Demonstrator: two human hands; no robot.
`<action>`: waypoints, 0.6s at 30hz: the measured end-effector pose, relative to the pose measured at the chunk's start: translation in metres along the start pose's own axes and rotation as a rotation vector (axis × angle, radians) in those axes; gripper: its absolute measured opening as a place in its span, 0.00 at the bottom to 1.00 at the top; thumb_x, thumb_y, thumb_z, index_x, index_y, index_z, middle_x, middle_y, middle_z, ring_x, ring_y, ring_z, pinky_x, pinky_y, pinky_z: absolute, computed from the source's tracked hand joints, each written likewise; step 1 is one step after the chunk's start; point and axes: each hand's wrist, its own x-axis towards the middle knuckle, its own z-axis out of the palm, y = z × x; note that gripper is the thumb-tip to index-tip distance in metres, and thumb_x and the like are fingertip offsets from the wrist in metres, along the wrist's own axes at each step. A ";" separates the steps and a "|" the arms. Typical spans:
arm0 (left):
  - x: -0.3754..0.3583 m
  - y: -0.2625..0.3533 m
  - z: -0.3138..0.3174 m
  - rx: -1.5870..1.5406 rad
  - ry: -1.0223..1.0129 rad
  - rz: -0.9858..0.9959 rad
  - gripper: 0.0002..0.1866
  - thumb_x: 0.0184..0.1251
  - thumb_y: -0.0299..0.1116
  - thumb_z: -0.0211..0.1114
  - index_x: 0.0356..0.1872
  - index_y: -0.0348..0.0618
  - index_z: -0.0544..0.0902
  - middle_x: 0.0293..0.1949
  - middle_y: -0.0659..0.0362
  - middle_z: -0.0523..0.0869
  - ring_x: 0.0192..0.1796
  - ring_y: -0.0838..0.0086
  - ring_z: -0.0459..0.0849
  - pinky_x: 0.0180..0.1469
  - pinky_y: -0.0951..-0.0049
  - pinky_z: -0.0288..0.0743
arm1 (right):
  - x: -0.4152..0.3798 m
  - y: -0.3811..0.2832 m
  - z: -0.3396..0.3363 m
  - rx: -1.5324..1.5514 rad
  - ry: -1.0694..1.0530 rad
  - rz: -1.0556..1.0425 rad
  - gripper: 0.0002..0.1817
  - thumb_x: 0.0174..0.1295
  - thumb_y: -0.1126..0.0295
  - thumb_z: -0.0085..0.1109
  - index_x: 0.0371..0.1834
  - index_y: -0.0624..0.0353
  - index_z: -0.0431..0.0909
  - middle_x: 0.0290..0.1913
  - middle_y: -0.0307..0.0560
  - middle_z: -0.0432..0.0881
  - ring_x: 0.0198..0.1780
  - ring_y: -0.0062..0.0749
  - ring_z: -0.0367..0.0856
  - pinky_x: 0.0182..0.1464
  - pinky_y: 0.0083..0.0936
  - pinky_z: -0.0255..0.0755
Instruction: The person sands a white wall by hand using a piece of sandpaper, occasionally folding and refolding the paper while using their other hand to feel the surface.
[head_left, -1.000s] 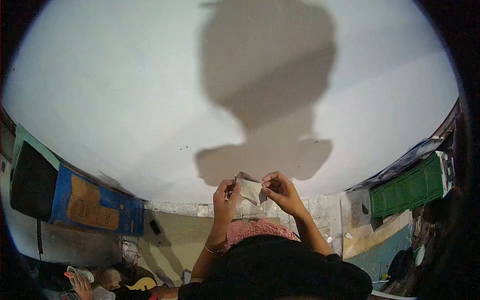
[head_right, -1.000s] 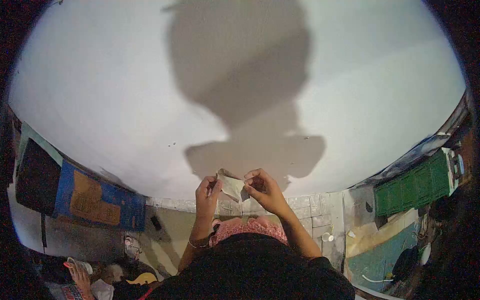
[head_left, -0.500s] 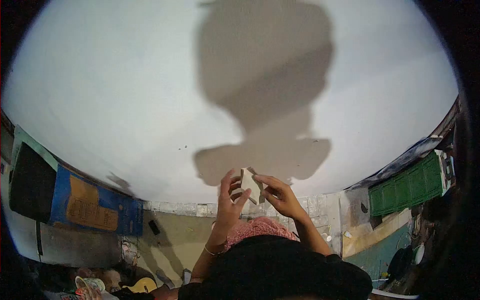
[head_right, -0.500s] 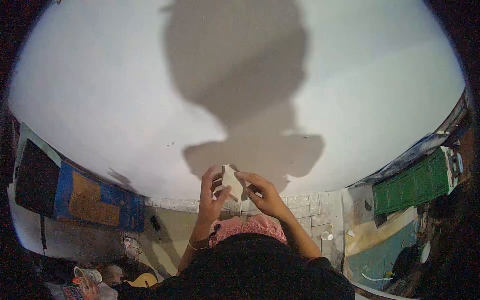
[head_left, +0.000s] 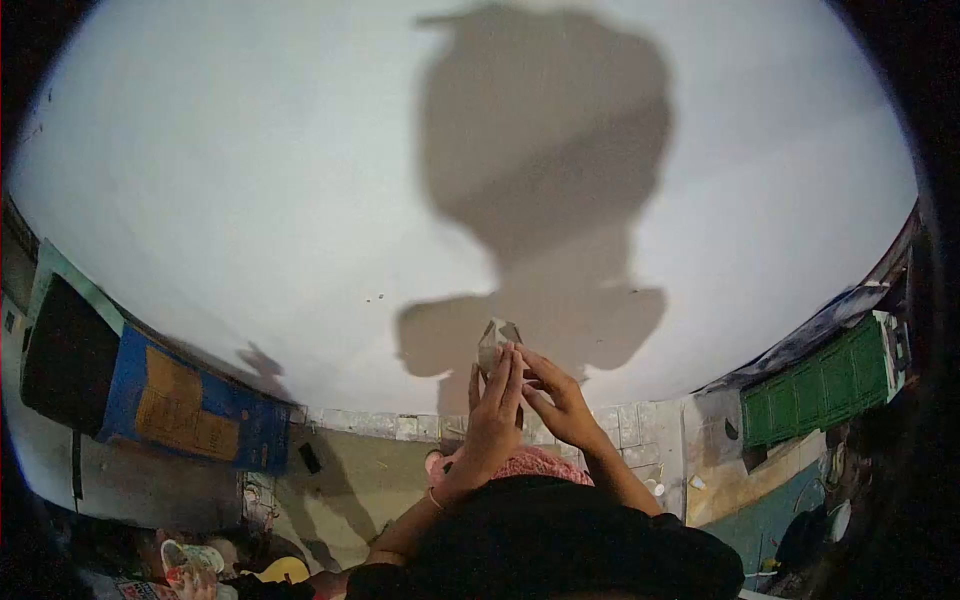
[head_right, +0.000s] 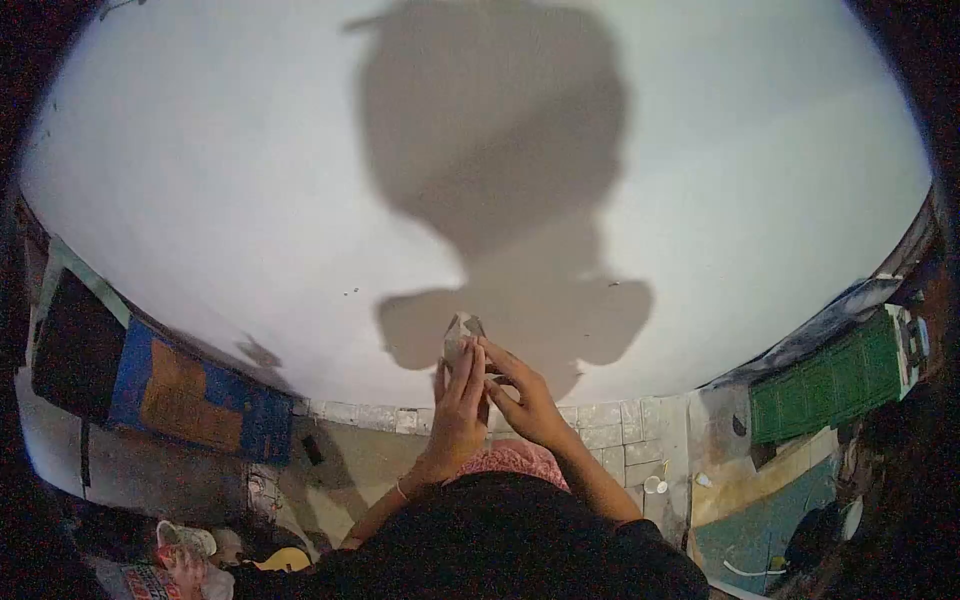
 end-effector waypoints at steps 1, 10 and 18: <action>0.001 0.002 0.000 -0.108 -0.023 0.023 0.38 0.61 0.24 0.58 0.73 0.42 0.53 0.73 0.47 0.53 0.75 0.55 0.52 0.73 0.47 0.41 | 0.000 0.004 -0.002 0.099 -0.007 0.013 0.28 0.66 0.80 0.50 0.70 0.58 0.61 0.66 0.49 0.66 0.61 0.35 0.72 0.59 0.30 0.70; 0.028 -0.032 -0.007 -0.113 0.038 0.190 0.35 0.56 0.14 0.52 0.69 0.39 0.61 0.68 0.48 0.65 0.71 0.58 0.62 0.71 0.53 0.55 | -0.005 -0.006 -0.013 0.353 -0.025 0.081 0.22 0.69 0.73 0.49 0.66 0.61 0.64 0.65 0.51 0.68 0.62 0.39 0.71 0.62 0.36 0.66; 0.142 -0.027 -0.172 0.114 0.982 0.161 0.21 0.71 0.20 0.44 0.63 0.33 0.69 0.63 0.47 0.73 0.69 0.57 0.64 0.69 0.56 0.60 | -0.020 0.003 -0.028 0.440 0.230 0.196 0.15 0.68 0.70 0.50 0.55 0.62 0.73 0.55 0.53 0.78 0.53 0.37 0.79 0.56 0.33 0.70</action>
